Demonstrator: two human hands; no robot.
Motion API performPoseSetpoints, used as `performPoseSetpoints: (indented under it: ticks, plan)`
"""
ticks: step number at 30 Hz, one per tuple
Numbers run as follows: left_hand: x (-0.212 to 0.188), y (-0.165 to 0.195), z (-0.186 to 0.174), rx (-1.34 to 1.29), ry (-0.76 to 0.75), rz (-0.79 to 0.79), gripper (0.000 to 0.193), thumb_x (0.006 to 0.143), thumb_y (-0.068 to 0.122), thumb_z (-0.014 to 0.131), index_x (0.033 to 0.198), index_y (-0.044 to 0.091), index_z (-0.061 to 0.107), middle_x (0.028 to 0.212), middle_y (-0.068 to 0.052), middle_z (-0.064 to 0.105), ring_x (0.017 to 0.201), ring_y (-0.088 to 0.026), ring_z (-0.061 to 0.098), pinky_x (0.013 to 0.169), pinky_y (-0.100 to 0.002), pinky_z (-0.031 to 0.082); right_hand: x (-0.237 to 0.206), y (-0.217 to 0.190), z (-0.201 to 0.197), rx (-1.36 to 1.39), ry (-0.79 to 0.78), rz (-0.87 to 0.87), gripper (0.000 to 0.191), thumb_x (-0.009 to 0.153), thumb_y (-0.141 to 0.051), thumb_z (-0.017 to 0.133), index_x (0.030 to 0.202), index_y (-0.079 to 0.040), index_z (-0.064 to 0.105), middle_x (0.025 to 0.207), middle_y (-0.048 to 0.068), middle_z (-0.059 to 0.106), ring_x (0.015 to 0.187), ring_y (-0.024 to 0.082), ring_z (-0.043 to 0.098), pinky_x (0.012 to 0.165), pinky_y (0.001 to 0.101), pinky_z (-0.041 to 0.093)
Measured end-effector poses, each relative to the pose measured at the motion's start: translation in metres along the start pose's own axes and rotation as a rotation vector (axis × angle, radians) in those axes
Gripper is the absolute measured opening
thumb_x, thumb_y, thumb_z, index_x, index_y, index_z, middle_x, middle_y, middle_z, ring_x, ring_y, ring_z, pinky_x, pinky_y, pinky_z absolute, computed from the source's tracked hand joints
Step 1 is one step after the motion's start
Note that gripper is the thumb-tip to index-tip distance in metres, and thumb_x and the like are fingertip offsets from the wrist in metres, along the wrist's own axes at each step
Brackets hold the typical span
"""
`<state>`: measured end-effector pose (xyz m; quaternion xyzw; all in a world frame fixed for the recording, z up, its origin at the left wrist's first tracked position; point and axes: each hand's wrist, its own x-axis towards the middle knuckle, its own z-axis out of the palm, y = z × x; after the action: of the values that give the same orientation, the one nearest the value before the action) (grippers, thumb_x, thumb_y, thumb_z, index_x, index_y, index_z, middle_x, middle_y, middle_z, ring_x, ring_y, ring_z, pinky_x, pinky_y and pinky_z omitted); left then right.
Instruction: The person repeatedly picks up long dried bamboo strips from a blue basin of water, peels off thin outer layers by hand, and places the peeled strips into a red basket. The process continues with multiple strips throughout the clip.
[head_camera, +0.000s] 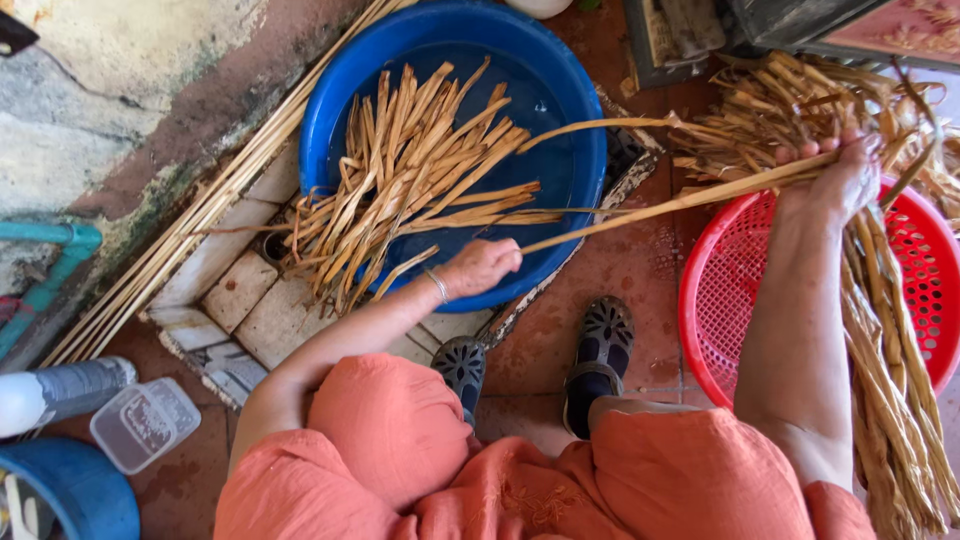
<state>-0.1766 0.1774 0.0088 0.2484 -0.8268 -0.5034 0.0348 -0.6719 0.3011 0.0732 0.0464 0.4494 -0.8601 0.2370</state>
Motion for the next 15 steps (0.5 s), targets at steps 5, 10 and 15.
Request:
performPoseSetpoints:
  ticks: [5, 10, 15]
  plan:
    - [-0.033, -0.06, -0.005, 0.036, 0.061, -0.113, 0.032, 0.1, 0.031, 0.045, 0.091, 0.011, 0.068, 0.086, -0.009, 0.075, 0.085, -0.03, 0.074, 0.081, -0.042, 0.057, 0.006, -0.014, -0.004, -0.031, -0.032, 0.023, 0.028, 0.11, -0.028, 0.055, 0.088, -0.013, 0.061, 0.066, -0.002, 0.047, 0.051, 0.013, 0.032, 0.048, 0.0328, 0.029]
    - [-0.035, -0.069, -0.014, 0.442, -0.285, -0.449, 0.026, 0.095, 0.029, 0.053, 0.107, 0.018, 0.074, 0.121, -0.008, 0.065, 0.127, -0.031, 0.053, 0.099, -0.065, 0.039, -0.057, 0.009, 0.022, -0.23, -0.201, 0.209, 0.031, 0.115, -0.035, 0.052, 0.097, -0.012, 0.064, 0.073, -0.002, 0.049, 0.059, 0.011, 0.036, 0.055, 0.0296, 0.031]
    - [-0.003, -0.06, -0.031, 0.71, -0.134, -0.46, 0.037, 0.092, 0.018, 0.057, 0.127, 0.013, 0.068, 0.14, -0.012, 0.056, 0.141, -0.032, 0.043, 0.112, -0.066, 0.031, -0.085, -0.028, 0.039, -0.221, -0.516, 0.435, 0.028, 0.123, -0.029, 0.049, 0.104, -0.012, 0.06, 0.075, -0.006, 0.04, 0.059, 0.005, 0.03, 0.057, 0.0214, 0.027]
